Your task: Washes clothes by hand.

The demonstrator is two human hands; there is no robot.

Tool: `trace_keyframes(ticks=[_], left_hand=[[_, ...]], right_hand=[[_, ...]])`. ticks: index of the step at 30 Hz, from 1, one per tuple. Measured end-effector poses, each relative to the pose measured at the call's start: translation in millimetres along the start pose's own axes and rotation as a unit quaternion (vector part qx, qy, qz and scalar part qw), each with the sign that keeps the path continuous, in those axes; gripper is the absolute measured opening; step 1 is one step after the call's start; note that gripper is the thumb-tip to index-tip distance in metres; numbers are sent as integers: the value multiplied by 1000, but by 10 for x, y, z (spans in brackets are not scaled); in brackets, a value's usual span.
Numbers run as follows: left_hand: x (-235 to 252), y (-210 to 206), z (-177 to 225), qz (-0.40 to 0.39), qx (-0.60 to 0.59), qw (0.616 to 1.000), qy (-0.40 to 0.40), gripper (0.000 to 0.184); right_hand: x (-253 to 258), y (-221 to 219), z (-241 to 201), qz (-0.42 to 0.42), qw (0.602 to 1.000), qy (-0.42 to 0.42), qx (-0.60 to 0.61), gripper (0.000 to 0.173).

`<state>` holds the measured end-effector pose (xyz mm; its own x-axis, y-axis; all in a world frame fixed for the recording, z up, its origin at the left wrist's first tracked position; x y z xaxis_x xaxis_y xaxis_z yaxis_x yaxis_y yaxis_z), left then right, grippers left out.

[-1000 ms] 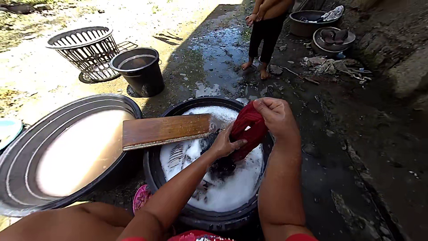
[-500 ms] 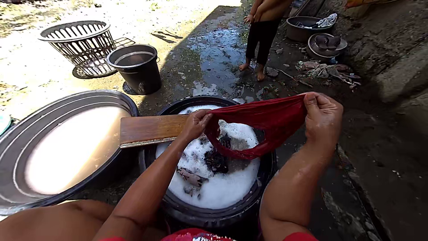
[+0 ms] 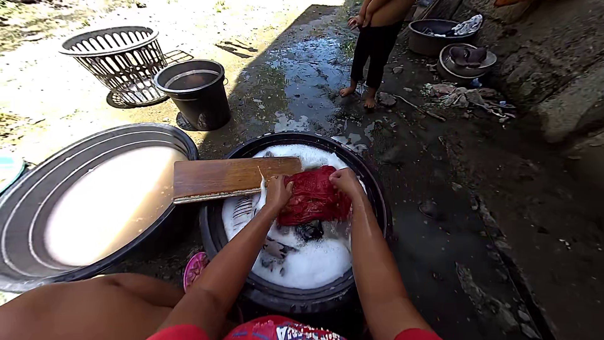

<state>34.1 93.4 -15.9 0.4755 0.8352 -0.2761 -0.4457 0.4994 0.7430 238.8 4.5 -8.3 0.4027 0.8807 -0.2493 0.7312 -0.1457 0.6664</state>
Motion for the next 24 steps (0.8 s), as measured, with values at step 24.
trace_keyframes(ticks=[24], left_hand=[[-243,-577,-19,-147,-24,989,-19,71]], right_hand=[[-623,113,-532,-15,995,29,-90,33]])
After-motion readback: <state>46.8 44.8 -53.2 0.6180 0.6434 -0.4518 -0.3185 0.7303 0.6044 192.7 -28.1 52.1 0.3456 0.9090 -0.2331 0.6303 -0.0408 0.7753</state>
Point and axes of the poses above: each hand's wrist, its own x-axis towards the middle knuckle, its own y-axis out of the back of the hand, z = x × y, the point moved 3 cm from there along x, towards the middle knuckle, and after that the axes turned 6 degrees about y, right-handed, at the moved point
